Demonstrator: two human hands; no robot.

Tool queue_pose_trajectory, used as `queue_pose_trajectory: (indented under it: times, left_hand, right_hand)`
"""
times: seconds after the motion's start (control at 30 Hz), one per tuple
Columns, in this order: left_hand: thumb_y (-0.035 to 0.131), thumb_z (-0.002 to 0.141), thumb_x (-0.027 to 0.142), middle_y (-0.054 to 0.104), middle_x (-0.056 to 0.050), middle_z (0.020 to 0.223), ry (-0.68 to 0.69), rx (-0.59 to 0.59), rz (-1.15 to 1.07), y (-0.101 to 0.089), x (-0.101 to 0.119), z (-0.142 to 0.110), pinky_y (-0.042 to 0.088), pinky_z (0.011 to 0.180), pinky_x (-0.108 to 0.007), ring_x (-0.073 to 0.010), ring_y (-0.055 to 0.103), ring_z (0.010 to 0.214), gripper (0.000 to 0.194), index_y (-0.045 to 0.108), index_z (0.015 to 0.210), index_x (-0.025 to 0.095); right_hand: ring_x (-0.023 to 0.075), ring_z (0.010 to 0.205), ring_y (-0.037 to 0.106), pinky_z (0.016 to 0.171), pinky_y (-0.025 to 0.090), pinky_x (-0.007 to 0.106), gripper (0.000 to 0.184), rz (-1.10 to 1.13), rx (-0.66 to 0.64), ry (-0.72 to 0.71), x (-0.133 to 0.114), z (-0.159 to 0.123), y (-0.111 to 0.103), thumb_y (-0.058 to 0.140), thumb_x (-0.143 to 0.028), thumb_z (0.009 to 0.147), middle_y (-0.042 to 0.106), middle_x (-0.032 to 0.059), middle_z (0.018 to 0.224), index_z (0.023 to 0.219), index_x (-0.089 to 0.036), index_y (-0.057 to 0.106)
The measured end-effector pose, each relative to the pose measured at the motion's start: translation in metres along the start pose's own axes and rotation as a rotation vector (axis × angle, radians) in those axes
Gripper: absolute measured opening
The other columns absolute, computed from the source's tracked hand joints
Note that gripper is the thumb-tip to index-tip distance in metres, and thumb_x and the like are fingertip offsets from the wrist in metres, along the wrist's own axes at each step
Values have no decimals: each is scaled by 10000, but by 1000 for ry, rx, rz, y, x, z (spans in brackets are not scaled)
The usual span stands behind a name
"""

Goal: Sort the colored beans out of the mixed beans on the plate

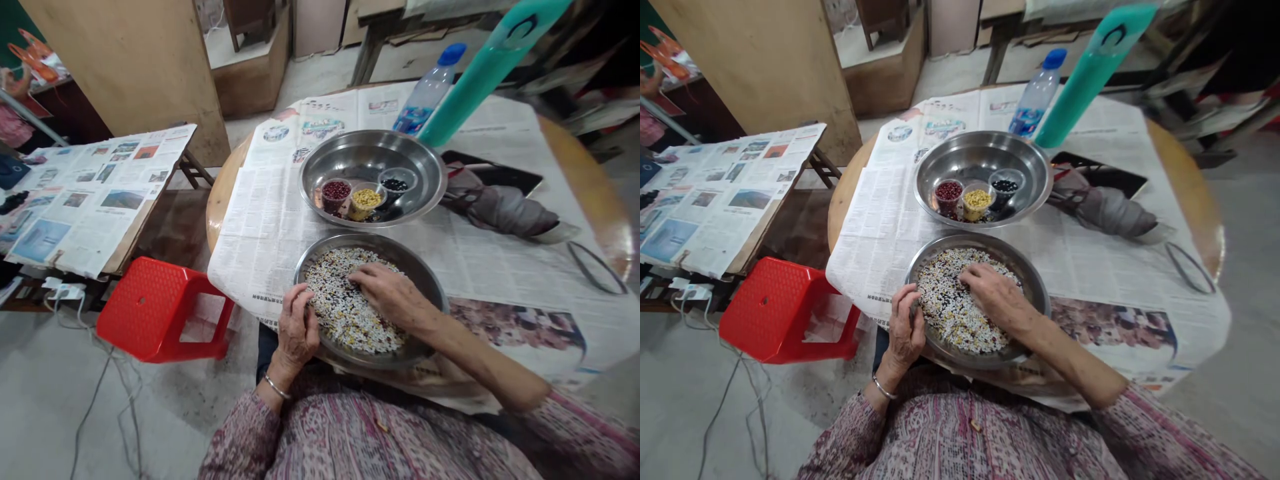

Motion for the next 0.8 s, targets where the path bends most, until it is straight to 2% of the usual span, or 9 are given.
queue_pose_trajectory:
  times: [0.07, 0.13, 0.23, 0.33, 0.4, 0.5, 0.63, 0.8]
  left_hand:
    - [434, 974, 69, 536, -148, 1335, -3, 2, -8, 0, 0, 0, 499, 1104, -435, -221, 542, 1270, 349, 506, 1299, 178]
    - [435, 974, 67, 536, -145, 1333, -2, 3, -10, 0, 0, -1, 496, 1110, -428, -217, 541, 1272, 347, 509, 1294, 178]
    - [434, 974, 70, 533, -144, 1337, -4, -4, -4, 1, -1, -1, 493, 1115, -431, -218, 536, 1282, 344, 512, 1291, 177]
    - [433, 972, 71, 532, -145, 1338, -8, -11, 1, 1, -1, -1, 496, 1112, -437, -220, 537, 1280, 342, 515, 1287, 175]
    - [436, 970, 72, 533, -143, 1334, -7, -11, 6, 0, -1, -1, 499, 1107, -437, -219, 539, 1276, 339, 519, 1282, 177]
    - [439, 972, 72, 536, -138, 1331, -4, -6, 14, 0, -1, -1, 501, 1105, -430, -216, 539, 1276, 335, 526, 1276, 181]
    - [435, 973, 72, 540, -134, 1333, 2, -9, 20, 0, -1, -1, 499, 1107, -427, -215, 538, 1283, 338, 532, 1277, 184]
    - [443, 970, 77, 537, -136, 1332, -2, -18, 34, -1, -1, -1, 499, 1106, -430, -220, 537, 1285, 323, 545, 1258, 183]
  right_hand:
    - [232, 917, 659, 823, 556, 358, 299, 39, 18, 70, 13, -3, -6, 454, -120, 916, 695, 98, 973, 1046, -195, 712]
    - [239, 950, 663, 862, 550, 372, 327, 48, 58, 134, 18, -4, -11, 441, -138, 925, 702, 103, 1020, 1109, -194, 705]
    - [294, 1066, 631, 934, 528, 447, 347, -29, 90, 209, 16, -1, -12, 433, -193, 950, 693, 144, 1137, 1184, -174, 689]
    - [324, 1050, 627, 872, 545, 464, 345, -61, 50, 247, 5, 3, -6, 482, -267, 956, 672, 182, 1139, 1210, -139, 676]
    - [281, 951, 658, 807, 559, 413, 300, 22, 5, 216, -4, 3, -3, 497, -243, 947, 678, 158, 1063, 1156, -147, 691]
    - [202, 822, 676, 752, 554, 336, 260, 185, -61, 96, -17, -6, -3, 471, -156, 939, 691, 92, 955, 1053, -189, 702]
    - [176, 855, 681, 752, 532, 293, 261, 265, -146, -38, -28, -32, -11, 504, -104, 910, 699, 58, 958, 1057, -222, 684]
    - [158, 811, 642, 708, 490, 272, 262, 239, -255, -47, -32, -56, -9, 512, -73, 892, 652, 39, 932, 1012, -244, 671]
Point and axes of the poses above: each hand's wrist, its own z-axis towards the middle knuckle, its own y-axis out of the palm, x = y × z, the point moved 2 cm from there along z, towards the middle knuckle
